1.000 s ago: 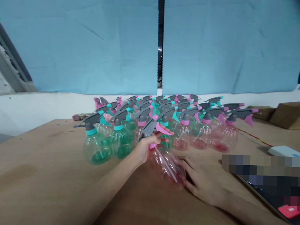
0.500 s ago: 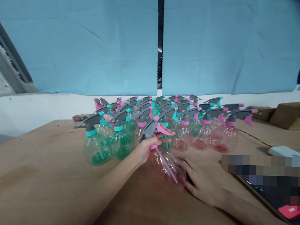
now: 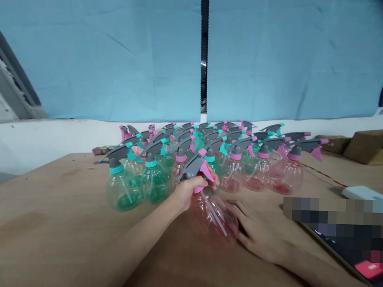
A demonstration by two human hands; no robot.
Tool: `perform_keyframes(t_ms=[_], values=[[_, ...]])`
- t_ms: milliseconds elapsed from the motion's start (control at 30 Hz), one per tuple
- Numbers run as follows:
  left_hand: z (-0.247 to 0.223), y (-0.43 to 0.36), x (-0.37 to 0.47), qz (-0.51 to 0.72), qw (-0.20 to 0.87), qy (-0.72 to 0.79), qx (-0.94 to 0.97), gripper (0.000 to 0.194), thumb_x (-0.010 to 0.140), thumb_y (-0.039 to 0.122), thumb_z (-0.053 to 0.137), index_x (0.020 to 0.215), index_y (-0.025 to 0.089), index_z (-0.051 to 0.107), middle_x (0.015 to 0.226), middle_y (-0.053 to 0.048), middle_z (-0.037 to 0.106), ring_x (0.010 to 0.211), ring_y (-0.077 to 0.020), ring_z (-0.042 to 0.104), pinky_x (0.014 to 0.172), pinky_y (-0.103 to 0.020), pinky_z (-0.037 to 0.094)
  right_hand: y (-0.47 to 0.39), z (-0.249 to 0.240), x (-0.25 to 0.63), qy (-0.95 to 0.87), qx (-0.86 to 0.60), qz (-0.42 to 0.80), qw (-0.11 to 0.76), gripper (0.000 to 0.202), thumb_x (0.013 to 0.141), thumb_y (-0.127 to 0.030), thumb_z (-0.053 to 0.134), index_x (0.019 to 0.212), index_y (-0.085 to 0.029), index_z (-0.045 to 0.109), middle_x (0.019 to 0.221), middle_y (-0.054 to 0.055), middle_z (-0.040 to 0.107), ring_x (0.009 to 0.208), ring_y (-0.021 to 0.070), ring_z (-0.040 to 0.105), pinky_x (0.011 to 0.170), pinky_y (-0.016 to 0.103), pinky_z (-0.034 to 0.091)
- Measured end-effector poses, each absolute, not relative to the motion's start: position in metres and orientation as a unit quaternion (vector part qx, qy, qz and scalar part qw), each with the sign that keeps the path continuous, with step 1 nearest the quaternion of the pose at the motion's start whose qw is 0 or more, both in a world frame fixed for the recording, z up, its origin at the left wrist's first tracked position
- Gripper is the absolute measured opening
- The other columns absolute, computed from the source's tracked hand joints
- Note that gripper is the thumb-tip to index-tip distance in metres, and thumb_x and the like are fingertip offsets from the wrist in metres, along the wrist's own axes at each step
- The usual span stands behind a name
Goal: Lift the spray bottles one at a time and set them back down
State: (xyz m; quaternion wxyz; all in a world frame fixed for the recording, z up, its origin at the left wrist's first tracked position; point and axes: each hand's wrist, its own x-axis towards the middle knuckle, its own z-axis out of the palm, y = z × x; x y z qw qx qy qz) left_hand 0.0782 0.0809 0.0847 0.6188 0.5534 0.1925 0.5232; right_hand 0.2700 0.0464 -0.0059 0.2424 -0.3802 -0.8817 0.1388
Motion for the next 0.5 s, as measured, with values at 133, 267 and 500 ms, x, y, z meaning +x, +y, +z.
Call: perform_keyframes(t_ms=[133, 267, 500], values=[[0.084, 0.08, 0.078, 0.509, 0.618, 0.208, 0.562, 0.012, 0.054, 0.015, 0.054, 0.065, 0.016, 0.058, 0.064, -0.002, 0.062, 0.063, -0.0172, 0.058, 0.063, -0.029, 0.042, 0.047, -0.008, 0.271, -0.88, -0.383, 0.137, 0.246, 0.052, 0.084, -0.018, 0.044, 0.135, -0.02, 0.033, 0.119, 0.012, 0.05, 0.113, 0.0259, 0.046, 0.096, 0.046, 0.038], [0.087, 0.079, 0.075, 0.488, 0.58, 0.281, 0.589, 0.005, 0.062, 0.02, 0.058, 0.066, 0.018, 0.06, 0.079, -0.003, 0.066, 0.081, -0.0205, 0.061, 0.075, -0.034, 0.043, 0.046, -0.007, 0.271, -0.849, -0.404, 0.167, 0.297, 0.043, 0.088, -0.021, 0.037, 0.131, -0.021, 0.037, 0.122, 0.011, 0.05, 0.116, 0.0242, 0.046, 0.098, 0.045, 0.038], [0.078, 0.064, 0.096, 0.487, 0.457, 0.352, 0.656, 0.017, 0.068, 0.03, 0.065, 0.081, 0.018, 0.063, 0.075, -0.004, 0.063, 0.078, -0.0212, 0.06, 0.074, -0.035, 0.046, 0.023, -0.009, 0.261, -0.768, -0.409, 0.227, 0.438, 0.047, 0.092, -0.031, 0.035, 0.137, -0.025, 0.022, 0.141, 0.01, 0.034, 0.127, 0.0247, 0.036, 0.104, 0.047, 0.032]])
